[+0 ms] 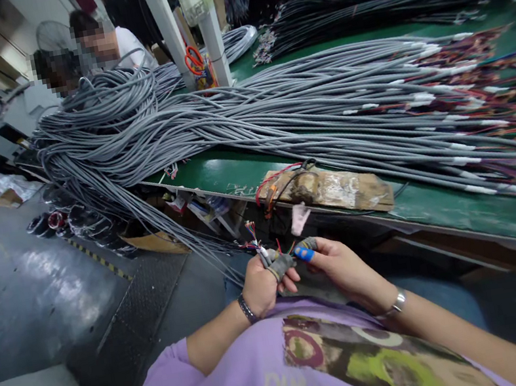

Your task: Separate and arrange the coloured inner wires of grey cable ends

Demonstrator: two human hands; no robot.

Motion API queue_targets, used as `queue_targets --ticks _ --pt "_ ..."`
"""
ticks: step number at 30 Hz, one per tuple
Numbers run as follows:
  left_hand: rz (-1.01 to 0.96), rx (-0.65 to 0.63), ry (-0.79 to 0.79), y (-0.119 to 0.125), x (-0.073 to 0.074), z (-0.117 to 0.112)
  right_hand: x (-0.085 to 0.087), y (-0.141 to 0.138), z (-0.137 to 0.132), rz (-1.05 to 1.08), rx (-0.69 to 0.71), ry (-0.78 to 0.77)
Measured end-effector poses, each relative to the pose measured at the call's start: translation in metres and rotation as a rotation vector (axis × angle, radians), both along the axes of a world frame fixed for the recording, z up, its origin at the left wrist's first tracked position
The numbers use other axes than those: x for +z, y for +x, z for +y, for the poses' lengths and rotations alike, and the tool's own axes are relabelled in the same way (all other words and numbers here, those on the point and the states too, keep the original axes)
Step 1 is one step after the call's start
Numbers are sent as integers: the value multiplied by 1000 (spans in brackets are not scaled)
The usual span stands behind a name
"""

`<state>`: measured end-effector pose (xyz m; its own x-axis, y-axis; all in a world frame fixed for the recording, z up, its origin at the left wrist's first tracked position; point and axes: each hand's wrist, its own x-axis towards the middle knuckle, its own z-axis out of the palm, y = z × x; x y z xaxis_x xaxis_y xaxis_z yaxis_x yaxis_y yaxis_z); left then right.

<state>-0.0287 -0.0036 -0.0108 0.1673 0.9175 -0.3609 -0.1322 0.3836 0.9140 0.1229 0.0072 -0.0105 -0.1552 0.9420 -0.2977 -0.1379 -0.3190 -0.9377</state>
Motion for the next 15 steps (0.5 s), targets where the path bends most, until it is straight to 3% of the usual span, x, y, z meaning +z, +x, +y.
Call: queue_targets --ticks 2,6,8,11,15 --pt "47 -55 7 -1 4 -1 1 1 -1 -6 6 22" --pt "150 -295 -6 -2 12 -3 1 1 -2 -59 77 85" --pt "156 -338 -13 -2 14 -3 0 1 -2 -86 78 97" --pt "127 -254 -3 -3 11 -2 -2 1 0 -69 -8 35" --pt "79 -123 10 -3 7 0 -2 7 4 106 -154 -82"
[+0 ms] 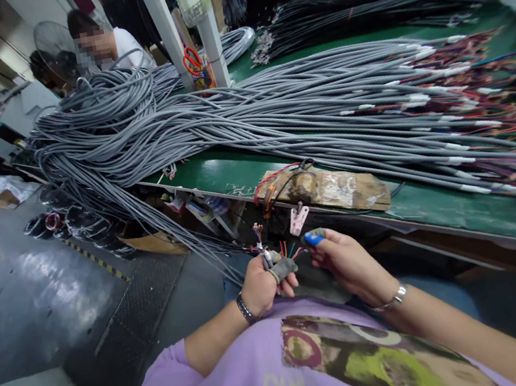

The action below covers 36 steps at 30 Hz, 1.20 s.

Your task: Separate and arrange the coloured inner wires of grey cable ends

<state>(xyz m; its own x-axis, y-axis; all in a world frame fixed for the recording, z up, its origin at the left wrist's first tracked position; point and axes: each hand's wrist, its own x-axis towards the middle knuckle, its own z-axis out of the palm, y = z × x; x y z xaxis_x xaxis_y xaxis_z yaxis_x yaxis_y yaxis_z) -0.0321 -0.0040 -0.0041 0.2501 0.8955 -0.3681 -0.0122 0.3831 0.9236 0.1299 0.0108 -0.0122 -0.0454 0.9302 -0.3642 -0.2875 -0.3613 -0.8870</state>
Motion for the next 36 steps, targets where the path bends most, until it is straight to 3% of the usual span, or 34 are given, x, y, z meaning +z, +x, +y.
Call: queue_targets --ticks 2,4,7,9,15,25,31,36 --pt "-5 28 -14 0 0 1 3 3 0 74 28 -23" --pt "-7 32 -25 0 0 1 6 3 -1 96 140 -46" --pt "2 3 -18 0 1 1 8 -2 -2 6 287 -7" --pt "22 -27 -15 1 2 1 7 -5 -2 -80 308 47" --pt "46 -78 -8 0 3 -1 3 -8 -2 -94 274 79" --pt "-28 64 -19 4 -6 -3 -2 -16 -7 53 125 -51" --pt "7 -167 -50 1 0 -2 4 -23 -12 150 141 -101" --pt "-2 -117 -42 -1 0 -2 0 -18 -7 230 -33 -131"
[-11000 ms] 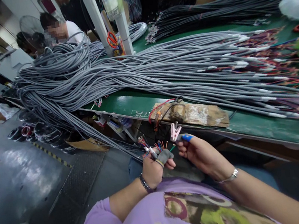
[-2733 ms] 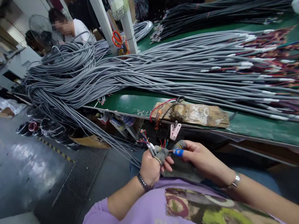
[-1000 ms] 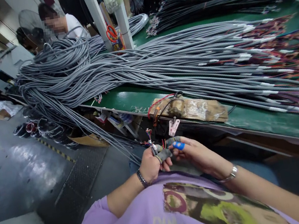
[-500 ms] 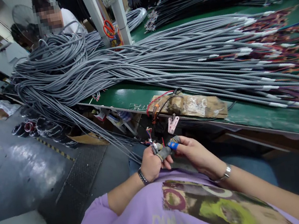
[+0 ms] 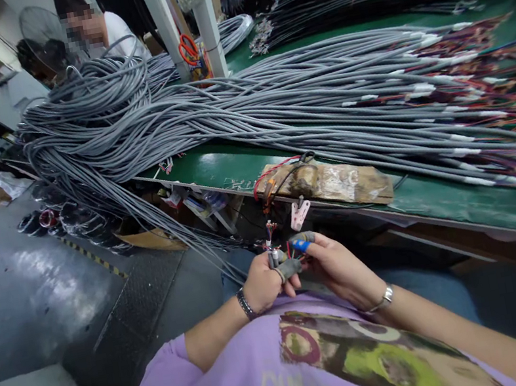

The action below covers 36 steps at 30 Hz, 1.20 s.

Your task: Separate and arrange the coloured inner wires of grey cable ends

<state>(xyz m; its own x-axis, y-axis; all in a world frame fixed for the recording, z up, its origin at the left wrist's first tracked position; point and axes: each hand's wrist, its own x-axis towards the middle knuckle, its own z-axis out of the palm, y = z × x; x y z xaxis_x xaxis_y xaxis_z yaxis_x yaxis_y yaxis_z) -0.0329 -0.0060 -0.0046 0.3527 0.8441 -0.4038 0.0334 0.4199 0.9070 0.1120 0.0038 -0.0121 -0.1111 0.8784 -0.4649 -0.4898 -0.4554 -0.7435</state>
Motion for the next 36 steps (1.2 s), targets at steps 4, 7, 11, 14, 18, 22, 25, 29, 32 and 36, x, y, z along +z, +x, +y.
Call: queue_targets --ticks 4,7,11,14,18,22,25,29,32,36 --pt "-8 61 11 -1 -4 -1 -2 12 6 50 -34 -38" --pt "-15 86 26 -2 -5 0 3 13 5 -19 101 6" --pt "-23 75 6 -1 -5 -1 6 8 1 -122 148 85" --pt "-16 72 15 0 -5 -1 4 6 2 -161 130 105" --pt "-10 98 33 0 -4 -1 0 7 3 -212 85 116" --pt "-9 113 32 1 -3 -1 2 5 3 -196 100 111" --pt "-12 106 24 1 -5 -1 5 3 2 -176 156 116" --pt "0 80 26 0 -6 -1 5 3 3 -207 151 135" --pt "6 71 23 0 -7 -1 3 4 4 -237 145 140" --pt "9 66 15 0 -7 -2 1 3 5 -253 139 144"
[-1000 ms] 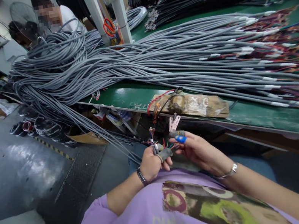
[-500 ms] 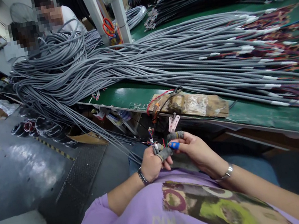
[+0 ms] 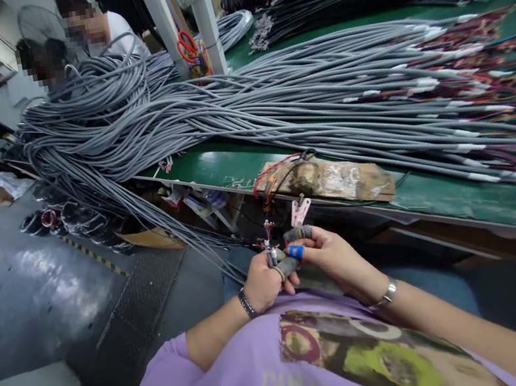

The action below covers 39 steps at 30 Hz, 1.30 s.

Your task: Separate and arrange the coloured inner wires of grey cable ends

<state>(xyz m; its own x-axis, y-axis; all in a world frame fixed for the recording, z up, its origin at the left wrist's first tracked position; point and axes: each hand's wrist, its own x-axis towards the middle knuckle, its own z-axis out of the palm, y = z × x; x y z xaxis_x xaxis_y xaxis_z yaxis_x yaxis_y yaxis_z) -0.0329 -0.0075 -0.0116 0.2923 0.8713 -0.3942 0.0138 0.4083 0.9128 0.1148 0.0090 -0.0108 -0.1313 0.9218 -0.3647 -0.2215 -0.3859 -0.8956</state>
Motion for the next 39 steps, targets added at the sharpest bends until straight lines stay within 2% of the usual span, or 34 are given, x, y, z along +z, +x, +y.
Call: queue_targets --ticks 8,16,21,24,30,35,39 --pt "7 36 37 0 -2 1 1 -4 -1 87 -55 -25" --pt "-26 163 30 -1 -6 3 -2 7 -3 85 89 -78" --pt "-41 171 39 0 -12 2 0 8 -4 9 82 -27" --pt "-54 226 54 1 -10 2 3 7 -6 -1 106 -15" --pt "-57 277 46 1 -6 1 4 5 -10 35 252 -7" --pt "-61 279 30 0 -8 2 1 10 -7 66 170 -76" --pt "-50 247 9 1 -11 1 1 8 -3 62 130 -46"
